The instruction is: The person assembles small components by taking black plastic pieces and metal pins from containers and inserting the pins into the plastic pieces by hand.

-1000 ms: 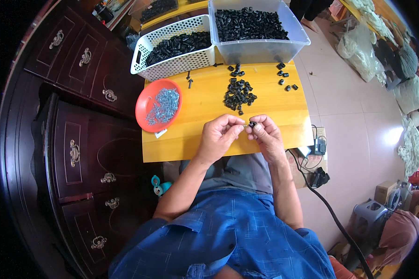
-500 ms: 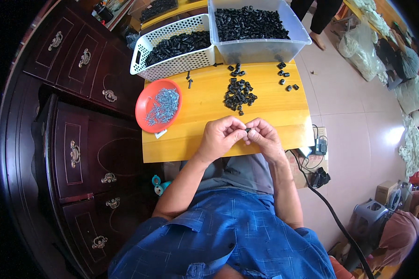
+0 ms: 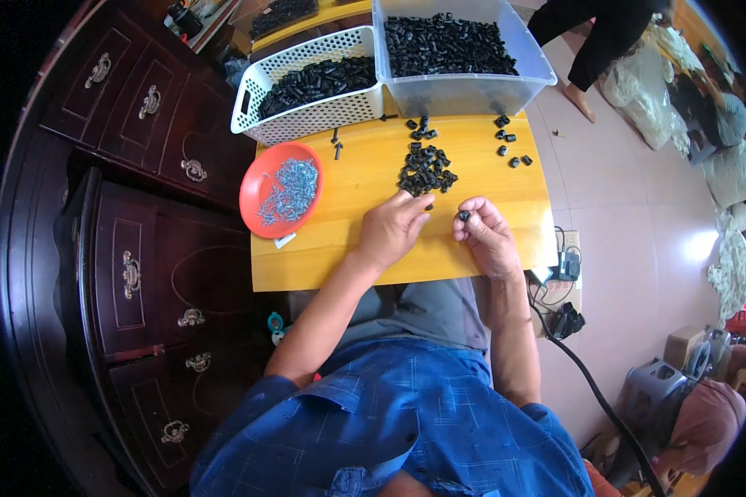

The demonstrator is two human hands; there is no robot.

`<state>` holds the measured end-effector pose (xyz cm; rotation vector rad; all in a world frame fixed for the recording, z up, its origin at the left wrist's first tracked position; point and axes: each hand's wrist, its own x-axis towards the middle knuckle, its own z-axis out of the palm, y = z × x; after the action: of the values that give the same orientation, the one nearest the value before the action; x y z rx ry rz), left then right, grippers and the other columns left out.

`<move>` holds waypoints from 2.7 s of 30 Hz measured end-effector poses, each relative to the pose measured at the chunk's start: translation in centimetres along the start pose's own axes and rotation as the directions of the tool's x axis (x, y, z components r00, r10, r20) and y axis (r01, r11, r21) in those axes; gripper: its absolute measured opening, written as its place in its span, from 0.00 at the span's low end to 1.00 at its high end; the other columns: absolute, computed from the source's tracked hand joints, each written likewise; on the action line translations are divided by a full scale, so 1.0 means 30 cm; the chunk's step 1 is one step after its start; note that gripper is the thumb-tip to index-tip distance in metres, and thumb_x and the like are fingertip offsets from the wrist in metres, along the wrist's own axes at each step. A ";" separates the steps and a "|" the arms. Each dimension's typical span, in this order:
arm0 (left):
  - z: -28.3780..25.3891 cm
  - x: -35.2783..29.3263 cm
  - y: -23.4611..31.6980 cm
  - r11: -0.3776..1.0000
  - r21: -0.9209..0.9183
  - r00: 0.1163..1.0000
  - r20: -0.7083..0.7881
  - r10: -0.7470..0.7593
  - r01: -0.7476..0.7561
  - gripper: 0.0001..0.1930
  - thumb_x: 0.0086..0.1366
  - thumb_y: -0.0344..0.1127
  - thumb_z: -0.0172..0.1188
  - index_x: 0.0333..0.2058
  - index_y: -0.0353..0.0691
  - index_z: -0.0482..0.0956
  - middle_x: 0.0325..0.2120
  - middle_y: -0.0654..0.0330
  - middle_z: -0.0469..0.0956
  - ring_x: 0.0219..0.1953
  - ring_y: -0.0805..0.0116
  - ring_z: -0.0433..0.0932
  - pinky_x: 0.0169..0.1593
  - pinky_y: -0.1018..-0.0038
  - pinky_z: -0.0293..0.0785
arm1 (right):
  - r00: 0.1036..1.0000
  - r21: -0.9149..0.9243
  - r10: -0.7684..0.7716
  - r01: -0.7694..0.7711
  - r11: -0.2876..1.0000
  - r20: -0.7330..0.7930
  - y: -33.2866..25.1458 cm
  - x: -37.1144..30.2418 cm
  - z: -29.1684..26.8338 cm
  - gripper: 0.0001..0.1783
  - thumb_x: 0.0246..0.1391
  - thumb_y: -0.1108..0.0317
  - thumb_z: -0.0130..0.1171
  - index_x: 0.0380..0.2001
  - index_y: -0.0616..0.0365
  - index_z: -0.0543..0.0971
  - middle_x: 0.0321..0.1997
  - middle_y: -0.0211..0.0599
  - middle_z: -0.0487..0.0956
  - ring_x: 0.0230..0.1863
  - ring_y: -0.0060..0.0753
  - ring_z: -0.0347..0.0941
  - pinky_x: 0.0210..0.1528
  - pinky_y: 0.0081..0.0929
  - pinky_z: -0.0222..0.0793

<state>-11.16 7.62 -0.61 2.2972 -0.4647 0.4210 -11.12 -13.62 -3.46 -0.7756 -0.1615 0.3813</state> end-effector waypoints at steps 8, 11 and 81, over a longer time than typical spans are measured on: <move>0.023 0.009 -0.030 0.993 0.101 0.995 0.083 0.059 -0.067 0.07 0.63 0.35 0.65 0.40 0.46 0.82 0.32 0.61 0.78 0.31 0.57 0.81 0.34 0.62 0.79 | 1.000 0.030 0.010 -0.011 1.000 0.005 0.005 0.004 0.001 0.11 0.68 0.68 0.57 0.50 0.59 0.75 0.40 0.33 0.80 0.41 0.24 0.76 0.47 0.22 0.72; 0.026 0.009 -0.033 0.994 0.109 0.997 0.070 0.025 -0.033 0.06 0.63 0.34 0.64 0.38 0.44 0.81 0.32 0.58 0.79 0.33 0.55 0.81 0.34 0.63 0.79 | 1.000 0.006 0.012 -0.012 1.000 -0.023 0.003 0.009 0.017 0.11 0.68 0.69 0.56 0.50 0.59 0.75 0.40 0.33 0.80 0.41 0.24 0.76 0.47 0.22 0.73; -0.036 0.038 -0.060 0.536 -0.605 0.749 0.658 -0.080 0.589 0.10 0.71 0.37 0.55 0.29 0.43 0.73 0.20 0.71 0.70 0.22 0.83 0.68 0.26 0.82 0.66 | 1.000 -0.253 0.014 -0.007 0.967 0.022 0.058 0.030 0.002 0.06 0.64 0.73 0.61 0.42 0.59 0.76 0.37 0.31 0.80 0.36 0.21 0.77 0.43 0.21 0.74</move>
<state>-9.53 9.36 -0.51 1.4884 -0.3332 -0.6268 -10.77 -12.10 -4.67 -1.0245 -0.2318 0.3845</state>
